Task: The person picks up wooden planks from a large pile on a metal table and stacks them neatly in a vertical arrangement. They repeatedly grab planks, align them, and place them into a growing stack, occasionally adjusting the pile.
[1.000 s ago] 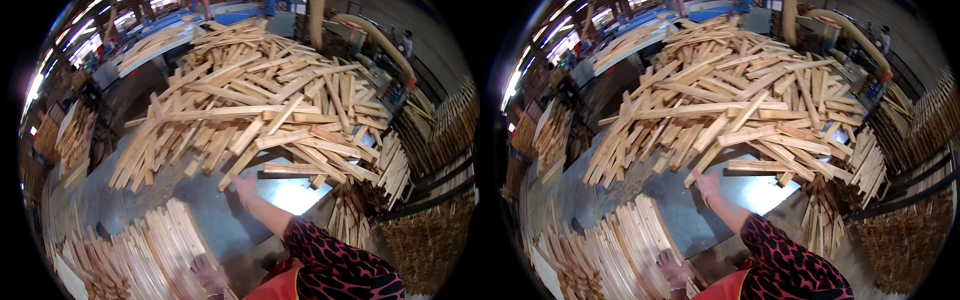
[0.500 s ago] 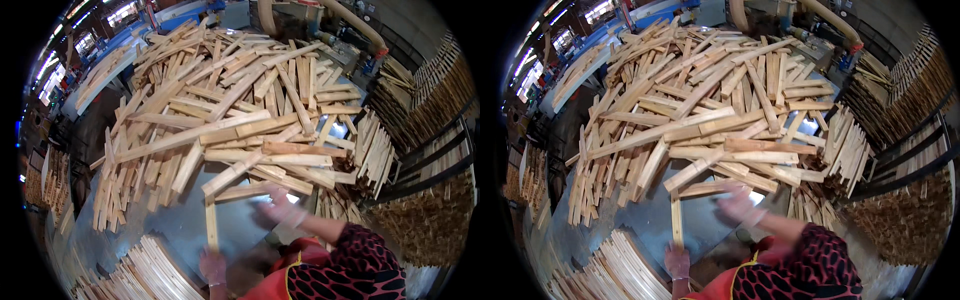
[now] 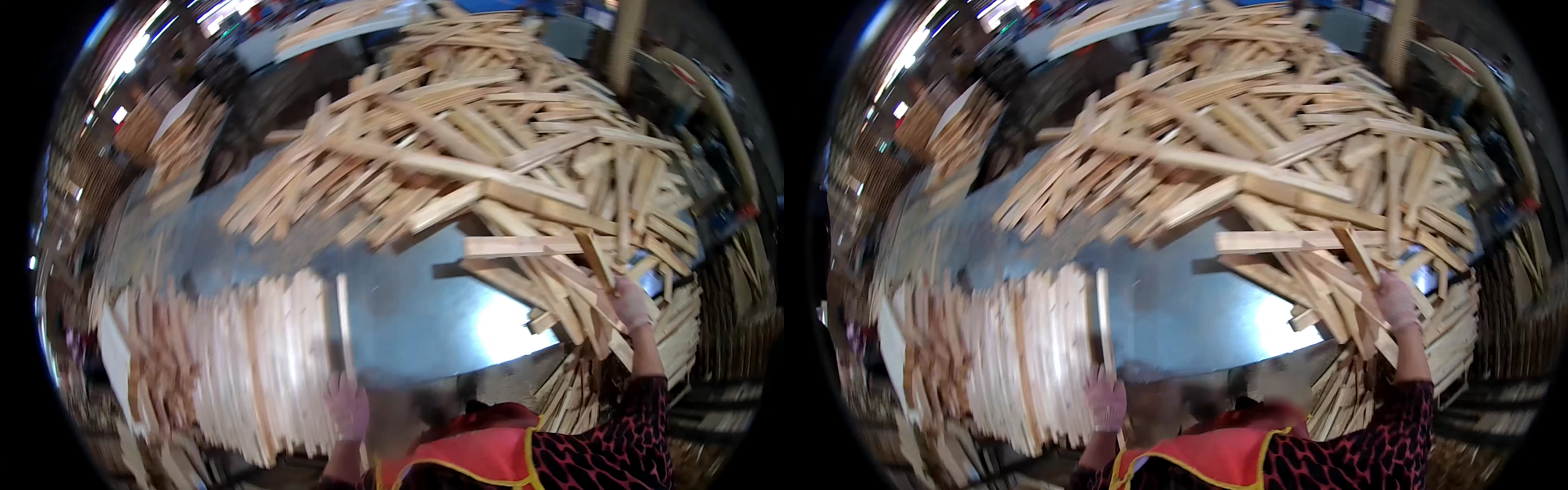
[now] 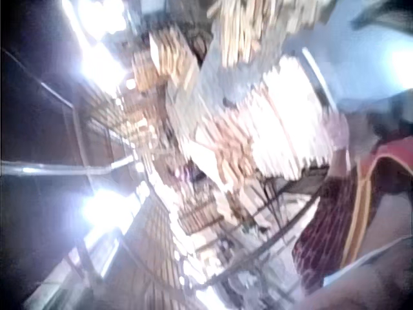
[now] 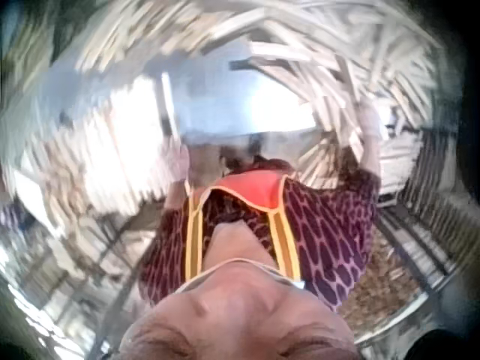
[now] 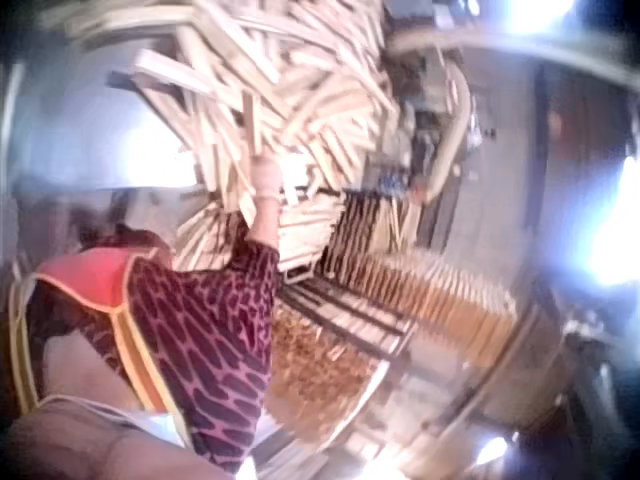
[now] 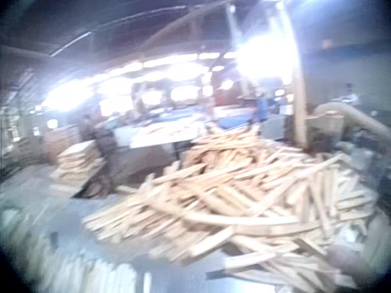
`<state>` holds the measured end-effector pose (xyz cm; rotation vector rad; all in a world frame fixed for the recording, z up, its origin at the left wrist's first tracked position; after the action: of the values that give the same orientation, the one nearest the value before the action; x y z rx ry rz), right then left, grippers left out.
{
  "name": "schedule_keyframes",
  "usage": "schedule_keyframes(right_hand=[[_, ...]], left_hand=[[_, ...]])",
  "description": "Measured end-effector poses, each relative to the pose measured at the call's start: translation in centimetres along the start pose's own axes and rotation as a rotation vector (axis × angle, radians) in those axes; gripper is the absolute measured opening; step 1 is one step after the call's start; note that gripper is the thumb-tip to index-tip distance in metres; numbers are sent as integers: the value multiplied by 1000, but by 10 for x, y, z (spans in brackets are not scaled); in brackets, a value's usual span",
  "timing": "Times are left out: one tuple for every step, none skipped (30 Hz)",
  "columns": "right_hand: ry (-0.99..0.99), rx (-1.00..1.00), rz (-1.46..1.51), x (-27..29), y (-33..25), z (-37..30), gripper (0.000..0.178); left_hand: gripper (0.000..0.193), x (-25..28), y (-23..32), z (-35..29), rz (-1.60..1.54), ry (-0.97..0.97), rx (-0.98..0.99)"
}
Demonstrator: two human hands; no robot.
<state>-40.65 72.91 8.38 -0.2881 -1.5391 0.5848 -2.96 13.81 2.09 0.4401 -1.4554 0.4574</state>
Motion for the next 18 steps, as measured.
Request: schedule_keyframes(right_hand=[[-49,83,-39,10,-68,-5,33],[-53,141,-171,10,-87,-11,34],[-159,210,-238,10,-125,-18,35],[-261,287,-300,3,-178,-26,37],[-354,362,-364,-13,-228,-35,39],[-426,415,-342,-34,-268,-44,40],[-496,453,-323,-57,-301,-52,42],[-610,419,-317,-87,-325,-57,45],[-624,405,-216,-138,-324,-56,40],[-694,355,-97,-179,-345,-55,39],[-777,244,65,-212,-367,-57,37],[-733,212,131,-257,-372,-56,35],[-718,136,227,-290,-392,-59,34],[-728,189,195,-337,-394,-58,33],[-800,-61,291,-340,-441,-77,34],[-757,191,230,-382,-441,-80,40],[-822,123,272,-402,-462,-99,44],[-891,73,313,-408,-479,-112,48]], left_hand=[[59,-3,-20,-2,160,-20,13],[62,1,-30,9,172,-76,70],[65,2,-41,16,176,-137,117],[65,-2,-50,13,259,-70,102],[64,-11,-57,10,343,0,82],[63,-16,-59,10,415,68,43],[65,-11,-56,15,388,4,47],[67,2,-52,21,357,-55,41],[70,9,-50,26,329,-106,28],[71,10,-54,22,328,-50,24],[70,9,-59,18,231,-80,35],[70,12,-63,18,135,-97,26],[69,15,-67,16,46,-122,24],[70,23,-61,18,-18,-169,1],[71,20,-70,1,-5,-146,3],[73,25,-55,0,2,-99,-66],[75,18,-52,-4,5,-79,-97],[77,18,-50,-6,47,-100,-109]])
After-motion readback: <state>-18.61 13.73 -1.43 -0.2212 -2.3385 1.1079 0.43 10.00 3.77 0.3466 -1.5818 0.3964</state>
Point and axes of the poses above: each hand's wrist, its own z-axis towards the middle knuckle, its own x-axis out of the back of the hand, y = z × x, the point moved 4 cm from there along z, towards the middle knuckle, and after that the axes turned 12 degrees about z, right-handed, at the moved point
